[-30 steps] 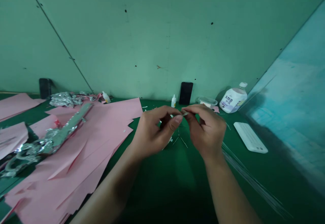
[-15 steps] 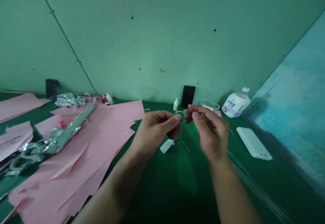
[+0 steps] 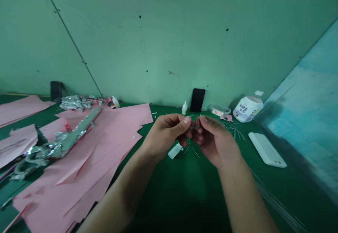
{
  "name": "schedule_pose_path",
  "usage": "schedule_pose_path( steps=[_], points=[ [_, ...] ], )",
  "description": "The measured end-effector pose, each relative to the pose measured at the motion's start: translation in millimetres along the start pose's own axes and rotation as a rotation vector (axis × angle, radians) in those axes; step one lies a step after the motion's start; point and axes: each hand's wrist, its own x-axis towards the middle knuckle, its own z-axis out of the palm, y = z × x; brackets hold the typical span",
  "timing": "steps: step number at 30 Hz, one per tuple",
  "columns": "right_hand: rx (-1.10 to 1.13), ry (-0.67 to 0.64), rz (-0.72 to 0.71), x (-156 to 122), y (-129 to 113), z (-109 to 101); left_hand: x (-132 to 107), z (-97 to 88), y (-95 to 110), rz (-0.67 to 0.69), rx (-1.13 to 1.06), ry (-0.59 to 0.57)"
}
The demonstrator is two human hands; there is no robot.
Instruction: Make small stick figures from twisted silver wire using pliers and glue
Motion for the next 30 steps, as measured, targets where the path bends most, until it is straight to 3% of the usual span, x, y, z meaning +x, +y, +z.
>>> schedule_pose_path(
  steps=[4, 10, 15, 30],
  points=[
    [0.16, -0.084, 0.103, -1.7, -1.6, 4.4, 1.9, -1.3, -6.5, 0.004, -0.097, -0.036],
    [0.18, -0.243, 0.051, -2.4, 7.4, 0.9, -1.2, 4.6, -2.8, -0.033, -0.197, 0.029],
    [0.181, -0.244, 0.014, -2.3, 13.7, 1.2, -2.9, 12.2, -1.6, -0.125, -0.311, 0.04],
    [0.469, -0.459, 0.203, -7.1, 11.8, 6.3, -5.0, -5.7, 1.9, -0.215, -0.387, -0.264]
  ],
)
